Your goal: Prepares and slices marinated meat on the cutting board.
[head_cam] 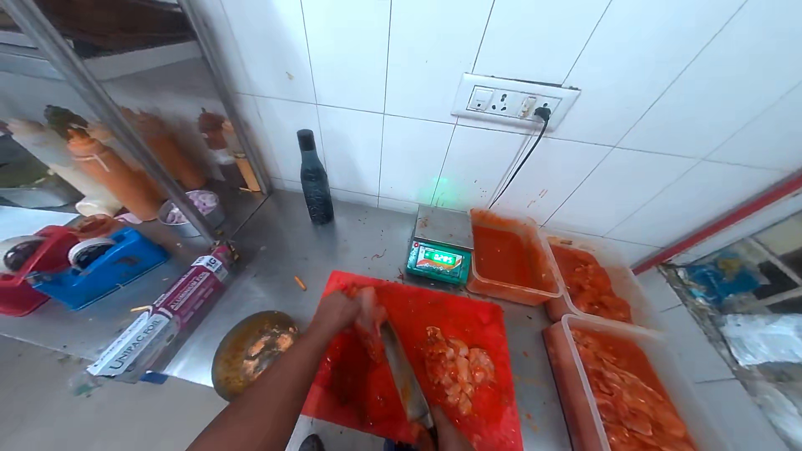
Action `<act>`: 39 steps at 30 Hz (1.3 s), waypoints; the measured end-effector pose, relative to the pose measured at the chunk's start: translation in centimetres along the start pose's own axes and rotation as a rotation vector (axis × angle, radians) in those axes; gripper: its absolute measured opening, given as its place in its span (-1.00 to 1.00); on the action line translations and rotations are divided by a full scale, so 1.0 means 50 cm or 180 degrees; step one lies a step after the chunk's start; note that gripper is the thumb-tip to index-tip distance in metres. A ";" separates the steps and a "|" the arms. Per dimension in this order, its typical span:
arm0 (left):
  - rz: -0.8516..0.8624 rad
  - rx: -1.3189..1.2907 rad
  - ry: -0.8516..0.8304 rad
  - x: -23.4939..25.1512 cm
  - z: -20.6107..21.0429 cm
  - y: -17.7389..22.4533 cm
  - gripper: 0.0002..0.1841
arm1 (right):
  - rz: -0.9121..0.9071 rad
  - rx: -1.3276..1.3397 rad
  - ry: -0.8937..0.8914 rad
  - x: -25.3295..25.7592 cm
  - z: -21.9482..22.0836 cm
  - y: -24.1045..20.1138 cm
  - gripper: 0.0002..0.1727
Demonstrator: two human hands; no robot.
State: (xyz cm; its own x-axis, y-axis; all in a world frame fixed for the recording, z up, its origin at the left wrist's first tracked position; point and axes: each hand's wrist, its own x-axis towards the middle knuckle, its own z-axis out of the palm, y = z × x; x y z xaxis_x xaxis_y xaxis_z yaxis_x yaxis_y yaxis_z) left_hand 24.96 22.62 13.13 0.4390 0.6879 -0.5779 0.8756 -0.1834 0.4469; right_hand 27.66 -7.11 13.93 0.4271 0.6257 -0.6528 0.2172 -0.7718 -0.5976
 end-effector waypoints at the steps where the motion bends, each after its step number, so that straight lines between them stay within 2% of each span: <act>1: -0.0017 -0.0199 -0.0007 0.009 0.007 -0.013 -0.51 | -0.0054 0.0130 0.0064 0.009 0.007 -0.012 -0.49; 4: -0.0049 -0.0382 0.0122 0.019 0.026 -0.011 -0.29 | -0.0070 0.0169 0.0188 0.081 0.029 -0.064 -0.52; 7: 0.0081 0.0027 0.0304 0.024 0.040 0.003 -0.19 | 0.0113 0.0050 0.0201 0.126 0.044 -0.085 -0.53; 12: 0.0454 0.0878 0.0330 0.022 0.052 0.027 -0.36 | 0.0253 -0.0271 0.0151 0.085 0.048 -0.046 -0.52; 15: 0.0539 0.0743 0.0268 0.000 0.067 0.018 -0.47 | 0.0291 -0.0069 0.0056 0.052 0.048 -0.007 -0.50; 18: 0.0551 0.0564 0.0206 -0.020 0.076 -0.003 -0.38 | 0.0176 0.0478 0.0143 0.025 0.042 0.020 -0.50; 23: 0.0485 0.0535 0.0287 -0.037 0.097 -0.018 -0.39 | 0.0154 -0.0276 0.0577 0.052 0.014 -0.049 -0.54; 28: 0.0526 0.0435 0.0492 -0.033 0.103 -0.029 -0.47 | 0.0232 -0.0713 0.0479 0.117 0.022 -0.110 -0.54; 31: 0.0457 0.0341 0.0584 -0.033 0.110 -0.030 -0.50 | 0.0372 -0.0879 0.0469 0.121 0.036 -0.123 -0.52; 36: 0.0438 0.0310 0.0567 -0.029 0.115 -0.028 -0.46 | 0.0620 -0.1329 0.0346 0.052 0.038 -0.105 -0.53; 39: 0.0547 0.0305 0.0523 -0.032 0.121 -0.033 -0.47 | 0.0614 -0.1408 0.0472 0.076 0.041 -0.120 -0.55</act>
State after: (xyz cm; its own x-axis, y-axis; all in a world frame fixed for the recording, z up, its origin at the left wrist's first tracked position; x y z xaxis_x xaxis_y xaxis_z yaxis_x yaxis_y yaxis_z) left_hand 24.03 17.56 9.18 0.5514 0.7443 -0.3769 0.8094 -0.3679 0.4577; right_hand 26.15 0.13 14.10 0.6093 0.4687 -0.6396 0.4593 -0.8661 -0.1972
